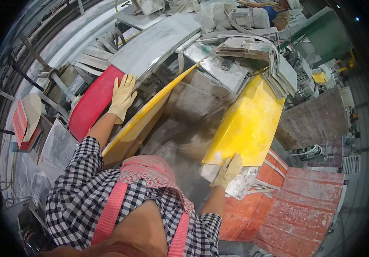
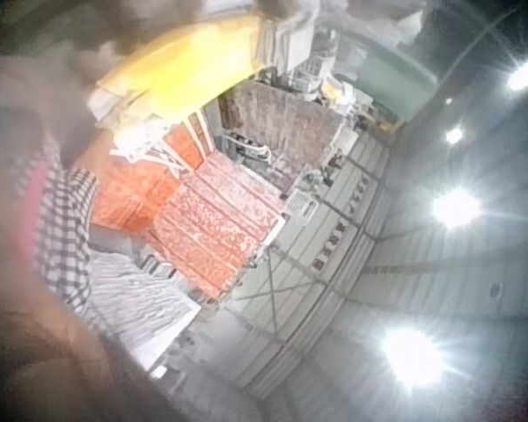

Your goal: The person repeatedly picks up rectangular tiles from a yellow conveyor and stacks them on a nearby pile. The person uses both hands to lift and place the tiles, maintaining a steady rhythm throughout the clip.

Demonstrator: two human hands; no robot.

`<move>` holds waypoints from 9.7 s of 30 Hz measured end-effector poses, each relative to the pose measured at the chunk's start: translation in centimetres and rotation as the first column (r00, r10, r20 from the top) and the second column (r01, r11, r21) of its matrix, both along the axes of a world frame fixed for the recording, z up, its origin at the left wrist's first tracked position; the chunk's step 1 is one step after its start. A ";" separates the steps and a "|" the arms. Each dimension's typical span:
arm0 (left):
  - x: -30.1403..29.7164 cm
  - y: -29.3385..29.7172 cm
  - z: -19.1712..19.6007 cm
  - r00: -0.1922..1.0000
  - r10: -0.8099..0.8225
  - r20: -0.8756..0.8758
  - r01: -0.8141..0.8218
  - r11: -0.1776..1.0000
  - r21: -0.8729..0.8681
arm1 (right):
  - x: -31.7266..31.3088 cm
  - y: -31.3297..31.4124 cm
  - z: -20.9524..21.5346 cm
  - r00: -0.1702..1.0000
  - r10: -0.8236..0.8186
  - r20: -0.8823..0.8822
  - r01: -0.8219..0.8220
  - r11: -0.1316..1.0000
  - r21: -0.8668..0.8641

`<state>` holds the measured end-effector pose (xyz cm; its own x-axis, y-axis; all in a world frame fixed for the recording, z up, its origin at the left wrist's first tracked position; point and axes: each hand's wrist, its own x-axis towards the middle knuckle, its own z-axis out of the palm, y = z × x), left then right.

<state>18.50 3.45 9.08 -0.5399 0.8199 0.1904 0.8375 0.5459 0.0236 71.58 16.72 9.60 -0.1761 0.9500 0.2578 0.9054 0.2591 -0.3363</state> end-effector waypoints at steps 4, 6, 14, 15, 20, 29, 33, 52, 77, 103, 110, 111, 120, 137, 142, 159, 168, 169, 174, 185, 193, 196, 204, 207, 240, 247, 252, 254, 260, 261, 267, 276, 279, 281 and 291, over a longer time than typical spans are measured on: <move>-0.1 0.2 -0.5 1.000 0.012 -0.016 -0.012 1.000 -0.008 | 0.3 0.3 -0.3 0.997 0.038 0.065 -0.041 0.998 0.051; -0.2 0.2 -0.6 1.000 0.015 -0.012 -0.015 1.000 -0.017 | 0.5 0.4 -0.5 0.997 0.040 0.071 -0.044 0.998 0.045; 0.1 0.1 0.0 1.000 -0.009 0.013 0.009 1.000 0.017 | 0.4 0.2 -0.3 0.998 0.056 0.036 -0.058 0.997 0.056; 0.1 0.1 0.1 1.000 -0.009 0.013 0.009 1.000 0.023 | 0.3 0.2 -0.1 0.998 0.052 0.038 -0.054 0.997 0.050; 0.0 0.1 0.0 1.000 -0.007 0.003 0.007 1.000 0.017 | -0.2 -0.1 0.5 0.999 0.032 0.032 -0.033 0.999 0.016; -0.3 0.1 -0.6 1.000 -0.014 0.019 0.014 0.999 0.040 | -0.7 -0.5 1.1 0.999 0.045 -0.027 -0.044 0.999 0.017; -0.3 0.1 -0.7 1.000 -0.014 0.017 0.013 0.999 0.035 | -0.3 -0.3 0.5 0.999 0.036 -0.029 -0.035 0.999 0.019; -0.4 0.2 -1.3 0.999 0.000 -0.035 0.003 0.997 0.083 | -1.2 -0.8 1.7 0.998 0.012 -0.056 -0.014 0.999 -0.041; -0.5 0.2 -1.4 1.000 -0.015 -0.015 0.018 0.987 0.162 | -0.8 -0.4 1.0 0.999 0.008 -0.041 -0.008 1.000 -0.014; -0.4 0.2 -1.4 1.000 0.001 -0.003 0.000 0.989 0.147 | 0.5 0.6 -0.7 0.999 0.042 0.017 -0.043 0.997 0.063; -0.2 0.0 -1.2 0.999 0.018 0.035 -0.022 0.991 0.133 | 1.2 0.7 -1.2 0.997 0.079 0.026 -0.081 0.992 0.092; -0.1 -0.1 -1.2 0.999 0.021 0.040 -0.027 0.990 0.137 | 1.1 0.6 -1.1 0.996 0.090 0.026 -0.092 0.992 0.088; 0.2 0.2 -0.7 0.997 0.031 0.065 -0.040 0.989 0.141 | 0.4 0.1 0.2 0.992 0.064 0.107 -0.065 0.998 0.013; 0.1 0.5 -1.0 0.991 0.043 0.126 -0.048 0.998 0.038 | 0.9 0.6 0.3 0.966 0.099 0.239 -0.100 0.995 -0.007; 0.2 0.5 -1.5 0.997 0.044 0.069 -0.044 0.999 0.004 | 0.3 0.6 0.7 0.967 0.031 0.254 0.000 0.992 -0.124; 0.3 0.2 -0.1 0.989 0.016 0.150 -0.026 0.998 0.064 | 0.5 1.9 -1.1 0.943 -0.071 0.325 0.135 0.974 -0.180; 0.2 0.1 0.1 0.985 0.029 0.172 -0.034 0.999 0.031 | 0.6 1.5 -1.1 0.973 -0.023 0.229 0.021 1.000 0.011; 0.2 0.1 0.1 0.983 0.035 0.178 -0.040 0.999 0.023 | 0.5 1.7 -0.6 0.993 -0.011 0.122 0.009 1.000 0.015; 0.3 -0.1 0.0 0.989 0.035 0.143 -0.044 0.997 0.058 | -0.4 4.6 2.2 0.995 0.090 -0.036 -0.083 0.983 0.162; 0.0 0.0 -0.8 0.999 0.034 0.018 -0.035 0.993 0.115 | -4.2 11.9 1.0 0.984 0.149 -0.098 -0.139 0.985 0.097; 0.2 0.0 -0.7 0.998 0.051 0.026 -0.053 0.994 0.099 | -5.3 12.4 -1.5 0.993 0.085 0.081 -0.088 0.996 0.033; 0.3 0.0 -0.6 0.997 0.053 0.049 -0.059 0.991 0.123 | -5.4 12.2 -1.5 0.993 0.086 0.085 -0.090 0.995 0.047; 0.4 -0.1 0.3 0.995 0.035 0.096 -0.050 0.986 0.159 | -5.7 12.0 -0.5 0.991 0.130 0.043 -0.131 0.991 0.032; 0.5 -0.1 0.6 0.995 0.046 0.088 -0.057 0.991 0.124 | -5.6 11.9 -0.4 0.989 0.143 0.025 -0.143 0.990 0.015; 0.4 0.0 0.9 0.992 0.080 0.099 -0.088 0.993 0.075 | -5.2 12.6 -0.9 0.982 0.186 0.037 -0.188 0.979 0.077; 0.5 0.0 1.2 0.991 0.079 0.107 -0.090 0.991 0.103 | -5.6 12.1 -0.1 0.983 0.182 -0.008 -0.181 0.982 0.055; 0.5 -0.1 1.1 0.989 0.087 0.117 -0.099 0.990 0.101 | -5.5 12.2 -0.3 0.985 0.175 -0.002 -0.174 0.983 0.063; 0.4 0.0 1.0 0.990 0.087 0.108 -0.098 0.990 0.104 | -5.4 12.2 -0.4 0.985 0.175 0.000 -0.175 0.983 0.057; 0.5 0.0 1.1 0.989 0.099 0.112 -0.109 0.990 0.092 | -5.4 12.4 -0.7 0.988 0.153 0.019 -0.153 0.988 0.028; 0.5 0.0 1.2 0.987 0.106 0.119 -0.116 0.989 0.089 | -5.4 12.4 -0.7 0.989 0.144 0.020 -0.145 0.989 0.020; 0.6 0.0 1.4 0.985 0.128 0.118 -0.139 0.986 0.089 | -5.8 11.7 0.6 0.988 0.151 0.033 -0.148 0.986 -0.081; 0.3 0.3 2.5 0.960 0.155 0.232 -0.176 0.982 0.070 | -6.4 12.2 2.2 0.965 0.141 0.222 -0.077 0.958 -0.275; 0.1 0.2 2.9 0.947 0.119 0.298 -0.165 0.977 0.136 | -6.0 13.0 1.8 0.959 0.139 0.246 -0.069 0.959 -0.274; -0.1 0.2 3.1 0.943 0.096 0.319 -0.139 0.984 0.114 | -5.7 13.4 1.3 0.952 0.119 0.281 -0.039 0.961 -0.274; -0.4 0.2 3.4 0.923 0.078 0.378 -0.116 0.990 0.079 | -5.9 13.7 0.4 0.928 0.033 0.372 0.097 0.940 -0.327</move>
